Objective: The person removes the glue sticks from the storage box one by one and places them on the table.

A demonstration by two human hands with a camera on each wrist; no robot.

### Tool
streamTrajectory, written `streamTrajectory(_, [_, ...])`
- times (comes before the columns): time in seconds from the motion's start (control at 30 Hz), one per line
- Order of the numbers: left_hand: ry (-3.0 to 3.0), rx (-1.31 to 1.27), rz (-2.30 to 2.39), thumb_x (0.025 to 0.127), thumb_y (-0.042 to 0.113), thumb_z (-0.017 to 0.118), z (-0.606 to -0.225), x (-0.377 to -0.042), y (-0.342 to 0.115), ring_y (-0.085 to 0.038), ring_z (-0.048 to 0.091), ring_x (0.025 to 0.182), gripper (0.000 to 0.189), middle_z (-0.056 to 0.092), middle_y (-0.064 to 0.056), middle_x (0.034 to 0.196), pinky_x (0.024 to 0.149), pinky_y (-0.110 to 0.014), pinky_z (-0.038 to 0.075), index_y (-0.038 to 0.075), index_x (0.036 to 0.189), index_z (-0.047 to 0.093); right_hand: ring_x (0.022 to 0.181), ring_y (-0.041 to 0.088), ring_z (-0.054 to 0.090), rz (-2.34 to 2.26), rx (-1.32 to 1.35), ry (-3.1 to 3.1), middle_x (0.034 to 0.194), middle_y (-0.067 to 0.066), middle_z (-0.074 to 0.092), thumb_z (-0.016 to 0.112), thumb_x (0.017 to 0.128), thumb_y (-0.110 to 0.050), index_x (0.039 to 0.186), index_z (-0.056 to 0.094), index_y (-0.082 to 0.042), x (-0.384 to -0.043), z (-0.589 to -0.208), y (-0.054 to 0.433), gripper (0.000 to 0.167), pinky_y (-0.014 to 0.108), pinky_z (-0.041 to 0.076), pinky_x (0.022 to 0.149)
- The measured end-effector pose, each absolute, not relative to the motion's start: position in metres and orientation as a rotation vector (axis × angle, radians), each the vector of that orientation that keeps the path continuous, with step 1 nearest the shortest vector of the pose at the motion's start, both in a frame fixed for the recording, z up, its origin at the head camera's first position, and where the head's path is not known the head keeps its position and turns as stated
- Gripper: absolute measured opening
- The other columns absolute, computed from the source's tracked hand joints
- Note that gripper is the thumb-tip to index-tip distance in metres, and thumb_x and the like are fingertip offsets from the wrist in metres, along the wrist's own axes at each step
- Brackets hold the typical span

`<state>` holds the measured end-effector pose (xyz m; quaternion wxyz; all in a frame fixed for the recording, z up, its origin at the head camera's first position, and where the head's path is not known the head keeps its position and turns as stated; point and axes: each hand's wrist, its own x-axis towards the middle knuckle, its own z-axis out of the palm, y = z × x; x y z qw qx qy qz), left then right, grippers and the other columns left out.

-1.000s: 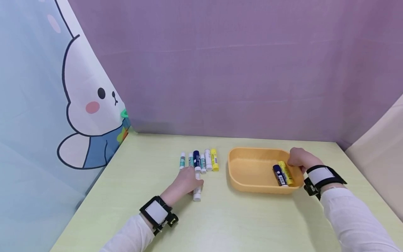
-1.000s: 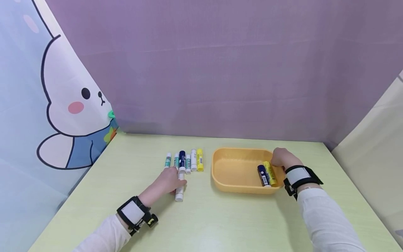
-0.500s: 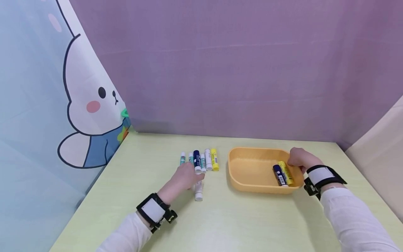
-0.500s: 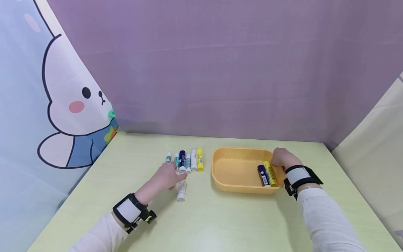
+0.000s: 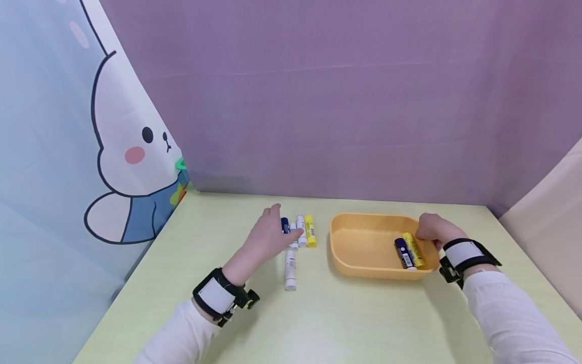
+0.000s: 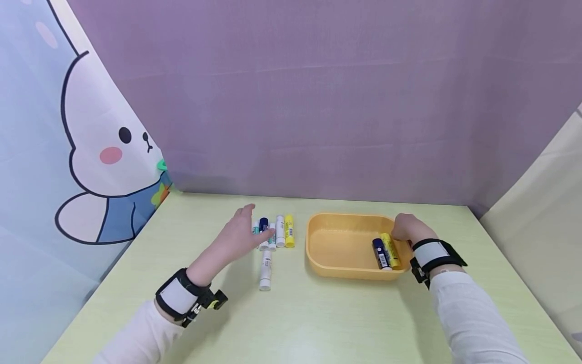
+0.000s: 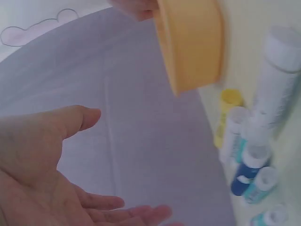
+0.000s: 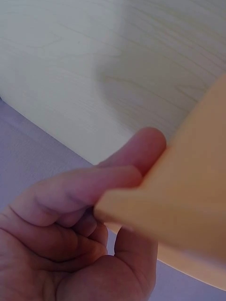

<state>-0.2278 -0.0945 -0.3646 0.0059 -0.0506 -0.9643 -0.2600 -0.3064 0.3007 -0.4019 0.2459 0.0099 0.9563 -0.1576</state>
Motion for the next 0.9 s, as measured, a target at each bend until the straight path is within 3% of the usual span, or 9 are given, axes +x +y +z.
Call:
streamTrajectory(0.23, [-2.965, -0.243, -0.789, 0.078, 0.063, 0.062, -0.336, -0.227, -0.079, -0.037, 0.025, 0.138, 0.105, 0.022, -0.021, 0.151, 0.105, -0.055, 0.033, 0.000, 0.148, 0.016, 0.053, 0.020, 0.062, -0.403, 0.009, 2.619, 0.071, 0.016, 0.058, 0.048, 0.082, -0.002, 0.087, 0.051, 0.012, -0.306, -0.401, 0.301, 0.015, 0.029, 0.055, 0.052])
streamTrajectory(0.47, [-2.905, -0.341, -0.753, 0.072, 0.071, 0.062, -0.313, -0.225, -0.048, -0.033, 0.015, 0.143, 0.113, 0.014, -0.015, 0.156, 0.105, -0.066, 0.022, 0.010, 0.151, 0.010, 0.054, 0.020, 0.062, -0.418, 0.016, 2.608, 0.073, 0.017, 0.058, 0.049, 0.083, -0.002, 0.089, 0.051, 0.012, -0.307, -0.401, 0.301, 0.015, 0.031, 0.056, 0.054])
streamTrajectory(0.7, [-2.940, -0.467, -0.626, 0.070, 0.076, 0.059, -0.306, -0.223, -0.007, -0.037, 0.010, 0.144, 0.112, 0.005, -0.015, 0.158, 0.103, -0.069, 0.020, 0.022, 0.153, 0.005, 0.056, 0.020, 0.063, -0.435, 0.058, 2.589, 0.075, 0.017, 0.058, 0.050, 0.085, -0.002, 0.093, 0.051, 0.013, -0.309, -0.402, 0.302, 0.017, 0.031, 0.056, 0.055])
streamTrajectory(0.9, [-2.953, -0.541, -0.545, 0.071, 0.078, 0.056, -0.318, -0.228, 0.028, -0.036, 0.012, 0.143, 0.110, 0.009, -0.014, 0.157, 0.103, -0.070, 0.018, 0.025, 0.152, 0.005, 0.054, 0.020, 0.062, -0.403, 0.025, 2.608, 0.073, 0.016, 0.058, 0.050, 0.083, -0.002, 0.090, 0.052, 0.011, -0.311, -0.401, 0.305, 0.015, 0.030, 0.055, 0.052])
